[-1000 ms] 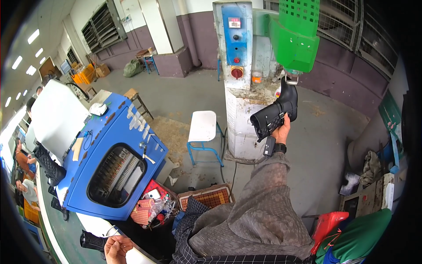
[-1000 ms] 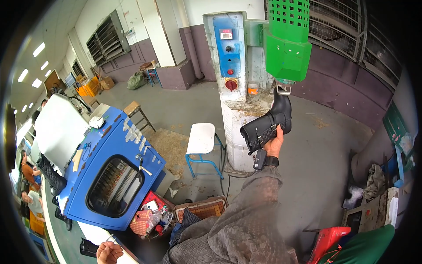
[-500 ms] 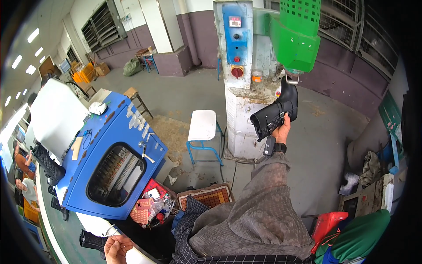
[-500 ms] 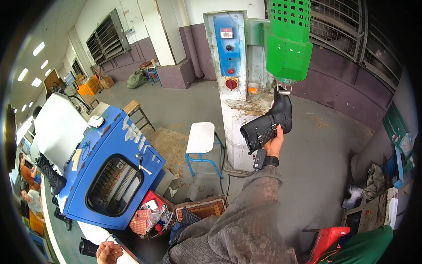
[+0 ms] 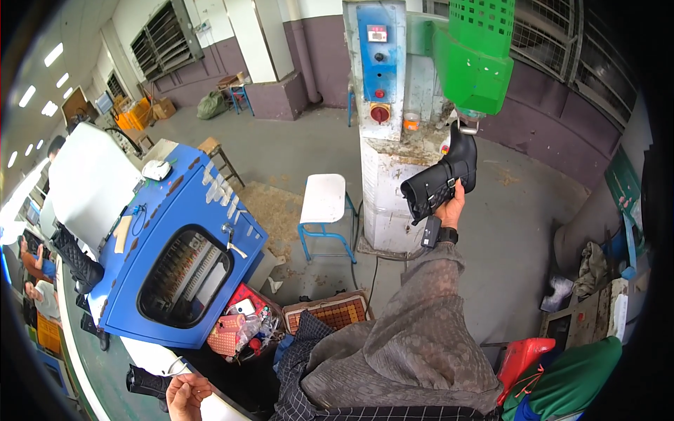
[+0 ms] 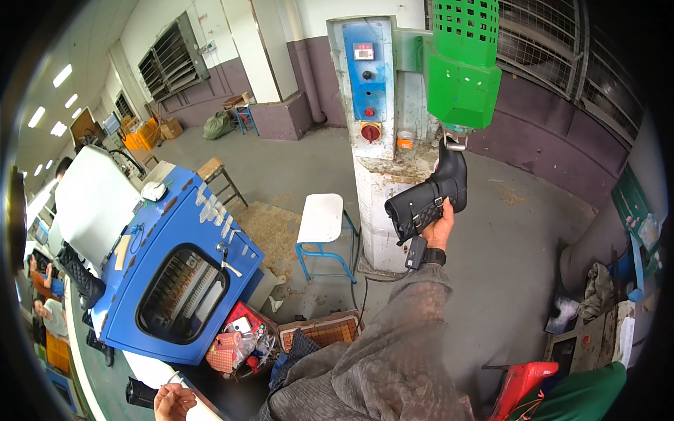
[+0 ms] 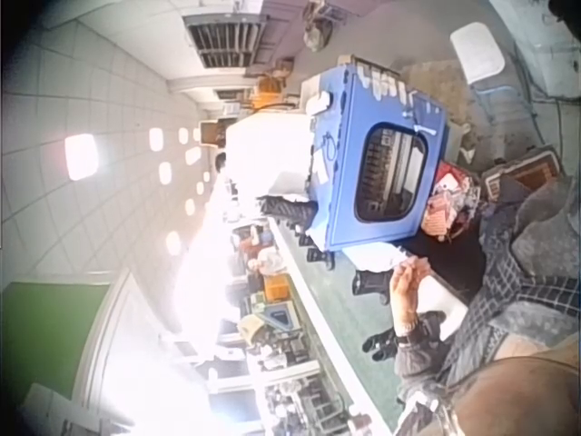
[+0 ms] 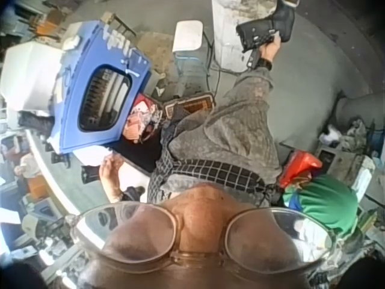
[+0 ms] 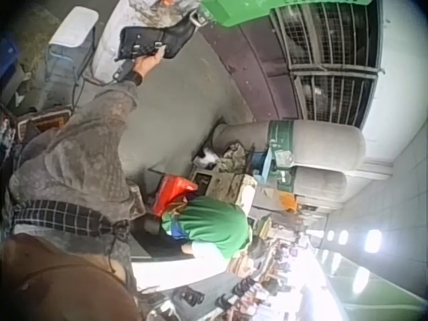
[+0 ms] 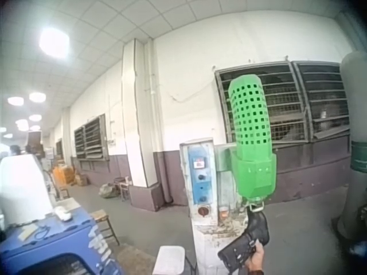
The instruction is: Inspecting and quality checking finished black boots on a conveyor belt and at a specialized machine.
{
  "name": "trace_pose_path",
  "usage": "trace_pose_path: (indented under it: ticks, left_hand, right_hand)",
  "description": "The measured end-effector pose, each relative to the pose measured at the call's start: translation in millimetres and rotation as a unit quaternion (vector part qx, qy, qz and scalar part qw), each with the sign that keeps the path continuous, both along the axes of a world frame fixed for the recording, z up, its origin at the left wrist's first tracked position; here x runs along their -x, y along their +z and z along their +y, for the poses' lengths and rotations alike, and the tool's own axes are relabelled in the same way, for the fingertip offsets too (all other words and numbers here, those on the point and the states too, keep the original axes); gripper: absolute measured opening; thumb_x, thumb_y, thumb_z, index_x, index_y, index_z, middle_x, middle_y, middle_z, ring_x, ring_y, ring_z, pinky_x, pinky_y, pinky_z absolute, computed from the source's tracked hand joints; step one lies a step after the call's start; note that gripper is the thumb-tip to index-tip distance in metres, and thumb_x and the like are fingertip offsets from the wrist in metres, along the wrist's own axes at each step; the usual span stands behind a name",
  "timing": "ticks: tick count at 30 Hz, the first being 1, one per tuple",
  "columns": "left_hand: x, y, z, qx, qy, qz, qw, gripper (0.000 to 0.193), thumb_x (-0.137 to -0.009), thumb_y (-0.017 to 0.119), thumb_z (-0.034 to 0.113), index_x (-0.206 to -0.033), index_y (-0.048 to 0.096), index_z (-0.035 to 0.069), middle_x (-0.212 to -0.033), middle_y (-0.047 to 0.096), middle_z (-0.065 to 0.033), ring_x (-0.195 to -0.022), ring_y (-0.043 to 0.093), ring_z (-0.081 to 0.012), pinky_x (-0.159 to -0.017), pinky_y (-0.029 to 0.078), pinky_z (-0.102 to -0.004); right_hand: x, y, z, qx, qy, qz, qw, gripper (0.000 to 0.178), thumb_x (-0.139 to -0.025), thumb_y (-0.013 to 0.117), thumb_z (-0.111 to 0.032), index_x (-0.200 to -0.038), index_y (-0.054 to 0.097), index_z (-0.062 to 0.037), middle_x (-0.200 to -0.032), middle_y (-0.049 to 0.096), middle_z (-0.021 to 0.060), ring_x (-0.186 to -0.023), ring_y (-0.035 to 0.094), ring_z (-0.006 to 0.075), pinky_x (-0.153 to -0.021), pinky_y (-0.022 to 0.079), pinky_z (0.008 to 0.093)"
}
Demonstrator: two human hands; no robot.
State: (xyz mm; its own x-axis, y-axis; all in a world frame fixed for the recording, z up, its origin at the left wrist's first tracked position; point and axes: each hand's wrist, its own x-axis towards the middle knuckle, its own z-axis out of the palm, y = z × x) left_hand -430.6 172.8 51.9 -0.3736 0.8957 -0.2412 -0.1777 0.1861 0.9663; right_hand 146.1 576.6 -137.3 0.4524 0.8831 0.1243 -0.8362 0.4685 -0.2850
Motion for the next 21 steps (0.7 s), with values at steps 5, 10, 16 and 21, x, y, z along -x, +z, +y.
trace_pose_path:
  ticks: [5,10,16,21]
  left_hand:
    - [4.3,-1.1,2.8,0.007,0.001,-0.003,1.000,0.028,-0.092,0.056,0.017,-0.111,0.056,-0.004,-0.100,0.064,-0.0157,-0.092,0.064,-0.0272,-0.081,0.052,-0.0384]
    - [-0.6,0.5,2.7,0.006,0.004,-0.001,1.000,0.028,-0.092,0.056,0.017,-0.110,0.057,-0.003,-0.100,0.064,-0.0152,-0.092,0.064,-0.0267,-0.081,0.052,-0.0381]
    - [0.3,0.0,5.8,0.001,-0.010,0.000,1.000,0.027,-0.091,0.057,0.017,-0.109,0.057,-0.003,-0.100,0.064,-0.0144,-0.092,0.063,-0.0262,-0.081,0.052,-0.0378]
    - [3.4,-2.9,-3.7,0.009,0.020,0.001,1.000,0.027,-0.091,0.058,0.018,-0.110,0.058,-0.001,-0.103,0.064,-0.0132,-0.093,0.063,-0.0269,-0.083,0.052,-0.0402]
  right_hand:
    - [4.1,2.2,3.3,-0.004,0.008,-0.007,1.000,0.038,-0.085,0.063,-0.029,-0.111,0.060,-0.0015,-0.109,0.064,0.0131,-0.100,0.062,0.0285,-0.093,0.048,0.0439]
    - [2.2,2.6,2.2,-0.005,0.009,-0.002,1.000,0.038,-0.085,0.062,-0.029,-0.111,0.060,-0.0018,-0.110,0.064,0.0129,-0.100,0.063,0.0284,-0.093,0.048,0.0439]
    - [-1.0,5.4,-4.7,0.001,0.001,-0.007,1.000,0.037,-0.085,0.062,-0.029,-0.111,0.060,-0.0026,-0.109,0.065,0.0122,-0.099,0.063,0.0281,-0.092,0.049,0.0444]
    - [-0.9,-9.4,4.0,0.017,0.012,0.002,1.000,0.037,-0.085,0.062,-0.032,-0.109,0.061,-0.0044,-0.103,0.066,0.0087,-0.093,0.063,0.0259,-0.087,0.050,0.0425]
